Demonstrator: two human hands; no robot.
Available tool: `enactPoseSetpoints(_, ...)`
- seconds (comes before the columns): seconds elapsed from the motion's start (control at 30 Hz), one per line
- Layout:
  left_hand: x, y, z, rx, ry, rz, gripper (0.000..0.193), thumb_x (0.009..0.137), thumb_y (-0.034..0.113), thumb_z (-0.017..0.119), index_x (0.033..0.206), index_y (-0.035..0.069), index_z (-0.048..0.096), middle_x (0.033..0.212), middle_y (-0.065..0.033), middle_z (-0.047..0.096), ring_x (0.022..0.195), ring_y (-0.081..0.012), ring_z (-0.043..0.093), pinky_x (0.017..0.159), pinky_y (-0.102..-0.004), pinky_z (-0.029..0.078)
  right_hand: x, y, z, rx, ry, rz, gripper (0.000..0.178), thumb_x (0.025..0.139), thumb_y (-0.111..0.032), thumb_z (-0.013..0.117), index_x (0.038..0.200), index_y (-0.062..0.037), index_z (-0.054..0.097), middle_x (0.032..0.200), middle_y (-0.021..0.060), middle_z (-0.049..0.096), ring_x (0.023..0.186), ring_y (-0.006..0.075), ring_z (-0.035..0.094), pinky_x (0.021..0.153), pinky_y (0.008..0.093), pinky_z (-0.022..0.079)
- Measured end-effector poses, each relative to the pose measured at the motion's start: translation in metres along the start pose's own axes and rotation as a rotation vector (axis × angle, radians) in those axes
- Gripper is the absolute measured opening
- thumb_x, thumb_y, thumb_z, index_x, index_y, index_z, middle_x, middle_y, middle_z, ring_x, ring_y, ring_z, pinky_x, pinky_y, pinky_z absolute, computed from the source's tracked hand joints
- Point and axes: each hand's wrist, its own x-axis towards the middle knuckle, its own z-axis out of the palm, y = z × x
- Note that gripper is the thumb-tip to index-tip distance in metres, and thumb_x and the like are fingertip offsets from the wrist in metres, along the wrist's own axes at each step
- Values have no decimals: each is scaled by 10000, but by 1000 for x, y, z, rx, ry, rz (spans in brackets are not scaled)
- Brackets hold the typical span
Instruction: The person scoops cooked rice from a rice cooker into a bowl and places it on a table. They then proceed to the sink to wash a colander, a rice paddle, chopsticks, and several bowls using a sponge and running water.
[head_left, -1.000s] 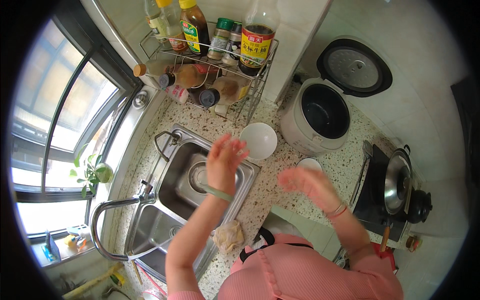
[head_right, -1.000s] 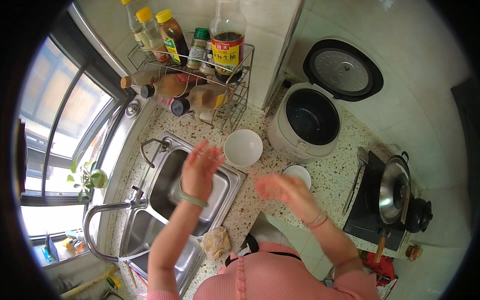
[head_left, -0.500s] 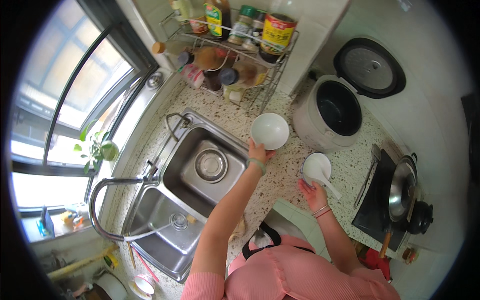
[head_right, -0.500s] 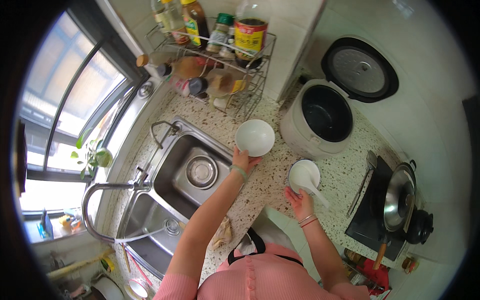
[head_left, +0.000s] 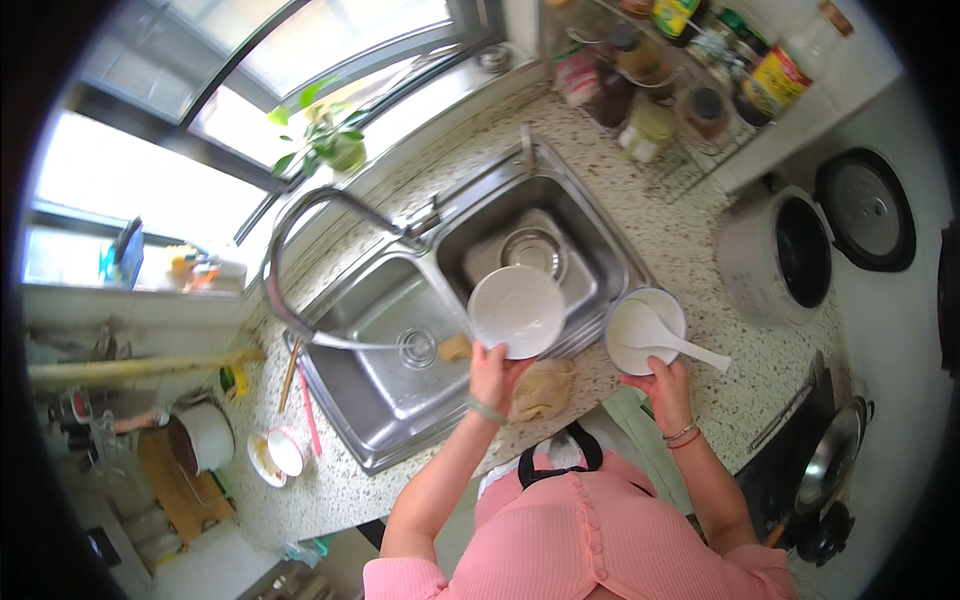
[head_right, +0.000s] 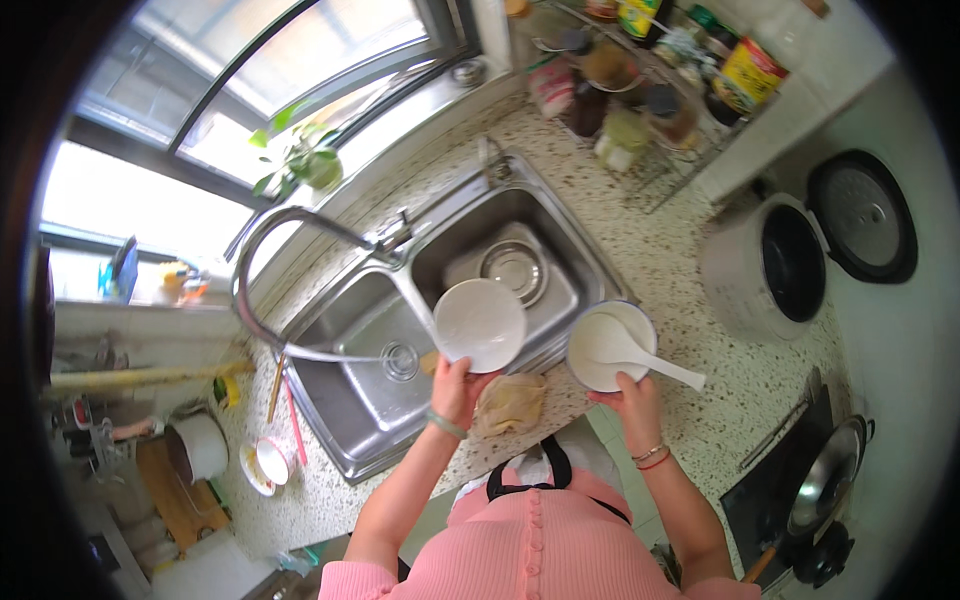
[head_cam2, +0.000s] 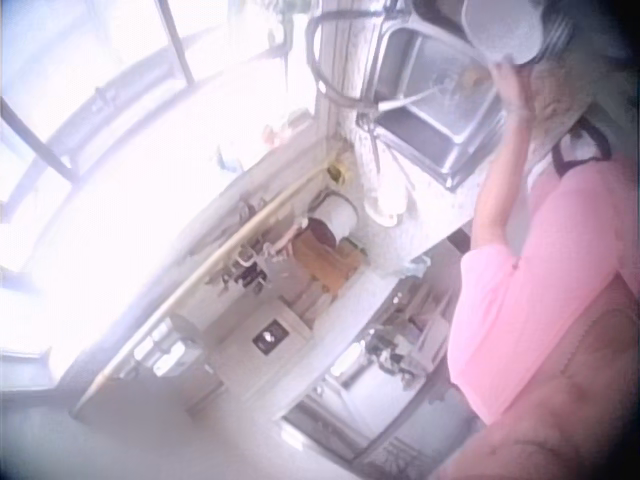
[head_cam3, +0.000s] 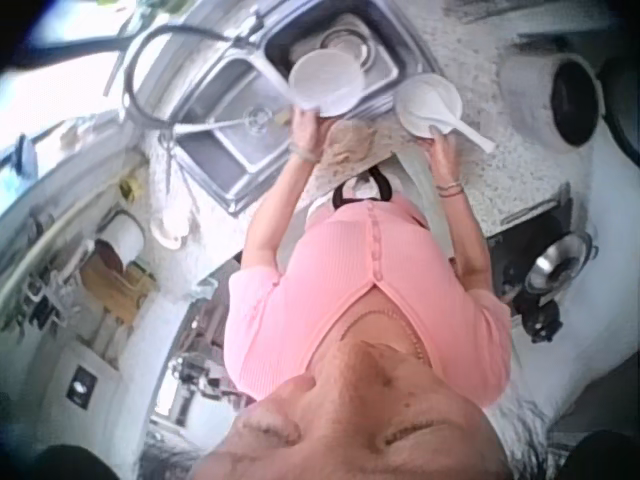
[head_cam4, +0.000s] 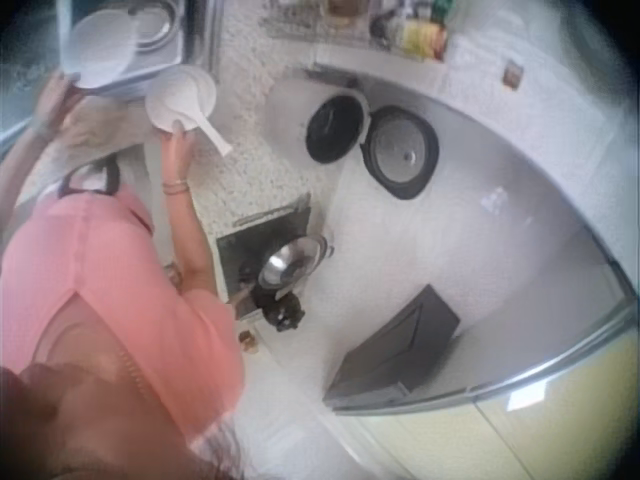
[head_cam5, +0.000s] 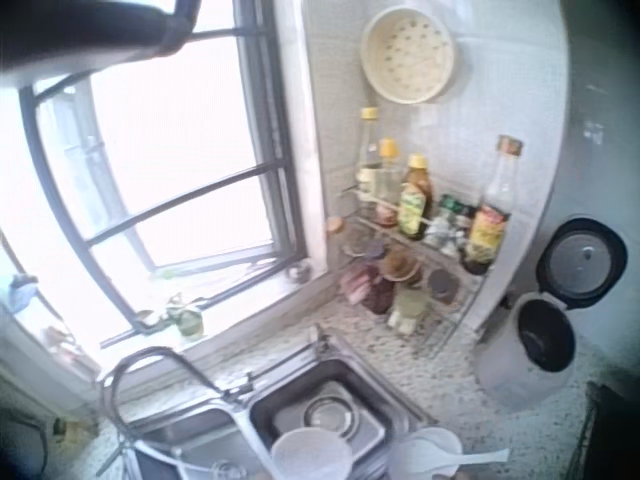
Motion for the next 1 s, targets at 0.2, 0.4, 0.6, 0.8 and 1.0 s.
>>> enactPoseSetpoints(0.2,11,20,-185,-109,346,114,557,878,-61,354,1395,133,280,1343,-198,429,1177,-391,527,921,-566,526,8,56,142,-139,-360,248,334,931,-105,448,1171,117,516,1077,172,640,891,286,685,764,357,606)
enactPoseSetpoints(0.4,47,-4,-295,-270,443,34,655,862,-112,286,1426,220,249,1442,-177,343,1258,-434,444,926,-633,489,38,158,261,-218,-497,494,360,933,-101,424,1223,103,491,1094,206,637,932,326,679,784,371,596)
enactPoseSetpoints(0.6,81,-25,-329,-366,528,-92,540,939,-43,275,1400,238,292,1428,-162,360,1207,-439,495,860,-618,531,99,270,311,-372,-355,518,349,934,-81,397,1199,127,484,1045,213,648,875,322,692,699,361,615)
enactPoseSetpoints(0.8,100,-34,-354,-277,576,-87,546,943,-48,303,1413,228,299,1387,-164,409,1121,-422,565,790,-574,576,134,316,316,-425,-229,505,329,924,-132,390,1091,92,564,920,182,673,699,265,704,530,322,585)
enactPoseSetpoints(1.0,89,-21,-341,-91,617,-48,546,927,-54,332,1408,204,349,1371,-157,427,1113,-396,571,719,-504,617,159,342,296,-570,-220,442,341,993,-232,359,1088,-5,595,834,115,672,628,172,659,543,281,561)
